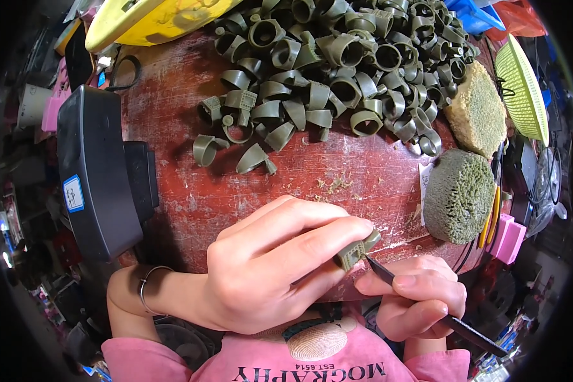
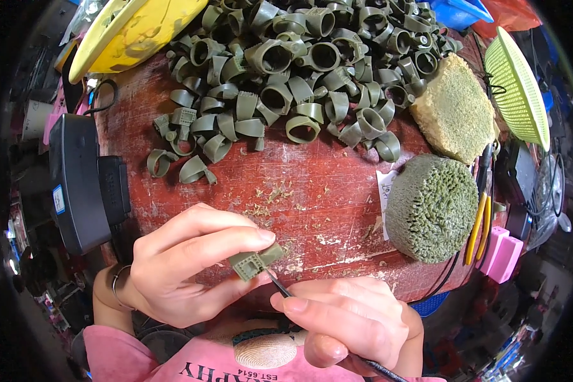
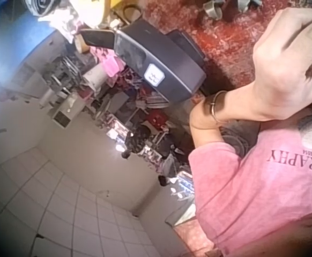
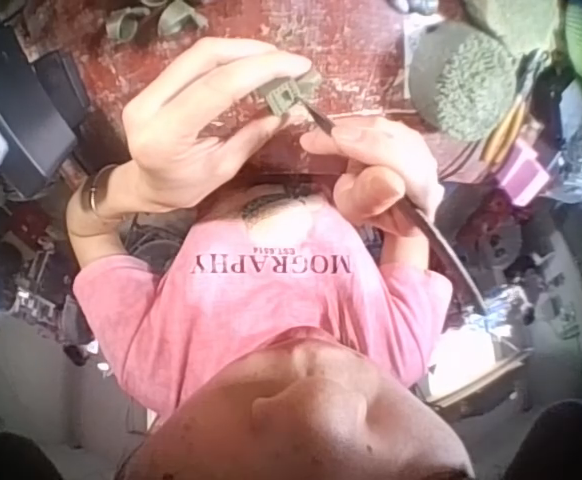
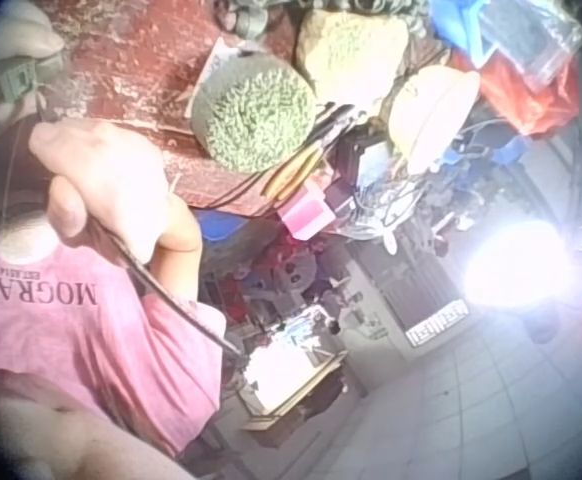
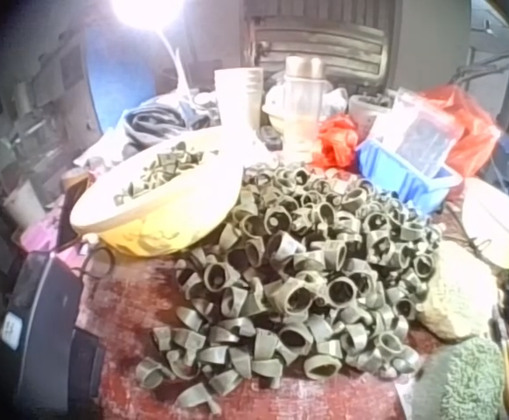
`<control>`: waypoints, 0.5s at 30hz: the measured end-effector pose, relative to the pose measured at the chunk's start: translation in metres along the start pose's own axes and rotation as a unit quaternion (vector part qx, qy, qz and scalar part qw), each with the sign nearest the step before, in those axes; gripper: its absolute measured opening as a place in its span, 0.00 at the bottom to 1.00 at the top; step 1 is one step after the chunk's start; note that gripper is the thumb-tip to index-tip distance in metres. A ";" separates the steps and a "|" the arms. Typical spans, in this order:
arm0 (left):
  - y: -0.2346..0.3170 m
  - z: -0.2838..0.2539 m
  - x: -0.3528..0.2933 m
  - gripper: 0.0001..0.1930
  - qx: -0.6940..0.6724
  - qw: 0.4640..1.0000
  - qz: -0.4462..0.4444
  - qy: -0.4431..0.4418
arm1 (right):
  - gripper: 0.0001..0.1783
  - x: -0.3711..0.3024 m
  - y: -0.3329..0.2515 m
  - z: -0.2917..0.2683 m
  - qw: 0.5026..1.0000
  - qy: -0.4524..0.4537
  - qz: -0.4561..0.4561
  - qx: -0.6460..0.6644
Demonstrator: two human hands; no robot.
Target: Cleaning and detailing small green plastic or resin jewelry components using a brush and a soldering iron-like tool.
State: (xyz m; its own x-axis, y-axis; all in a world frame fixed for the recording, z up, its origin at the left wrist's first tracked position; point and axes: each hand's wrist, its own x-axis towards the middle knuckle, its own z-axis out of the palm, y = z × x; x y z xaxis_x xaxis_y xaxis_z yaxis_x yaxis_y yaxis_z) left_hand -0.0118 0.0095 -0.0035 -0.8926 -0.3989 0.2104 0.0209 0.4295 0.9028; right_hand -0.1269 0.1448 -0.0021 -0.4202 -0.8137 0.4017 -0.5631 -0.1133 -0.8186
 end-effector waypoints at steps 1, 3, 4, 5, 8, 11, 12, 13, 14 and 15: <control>-0.001 0.000 0.000 0.20 0.001 1.000 0.004 -0.005 | 0.13 0.000 0.000 0.000 1.000 0.003 0.001 0.001; -0.002 0.000 0.001 0.20 0.000 1.000 0.010 -0.012 | 0.13 0.000 -0.001 -0.001 1.000 -0.005 0.002 -0.016; -0.002 0.001 0.001 0.19 -0.004 1.000 0.010 -0.009 | 0.13 0.000 -0.001 -0.001 1.000 -0.015 0.002 -0.027; -0.002 0.001 0.001 0.19 -0.009 1.000 0.010 -0.007 | 0.13 0.000 0.000 0.001 1.000 -0.015 0.003 -0.026; -0.002 0.001 0.001 0.19 -0.010 1.000 0.007 -0.005 | 0.13 0.000 0.001 0.007 0.998 0.036 -0.028 -0.041; -0.001 0.003 0.001 0.19 -0.012 1.000 0.007 -0.002 | 0.13 -0.001 0.001 0.007 0.998 0.035 -0.027 -0.050; -0.001 0.003 0.001 0.19 -0.012 1.000 0.007 -0.002 | 0.14 0.000 0.001 0.007 0.998 0.036 -0.028 -0.046; -0.001 0.003 0.001 0.19 -0.011 1.000 0.008 -0.003 | 0.14 0.000 0.001 0.008 0.998 0.038 -0.028 -0.043; 0.000 0.003 0.001 0.19 -0.009 1.000 0.010 -0.004 | 0.14 0.000 0.001 0.008 0.998 0.039 -0.028 -0.044; 0.000 0.003 0.001 0.19 -0.009 1.000 0.009 -0.005 | 0.14 -0.001 0.002 0.008 0.998 0.036 -0.029 -0.041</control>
State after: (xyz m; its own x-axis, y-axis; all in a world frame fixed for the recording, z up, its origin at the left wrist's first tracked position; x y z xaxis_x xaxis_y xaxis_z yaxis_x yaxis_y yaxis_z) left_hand -0.0140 0.0113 -0.0048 -0.8960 -0.3834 0.2239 0.0453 0.4227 0.9051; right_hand -0.1221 0.1407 -0.0069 -0.4342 -0.7634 0.4782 -0.6432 -0.1089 -0.7579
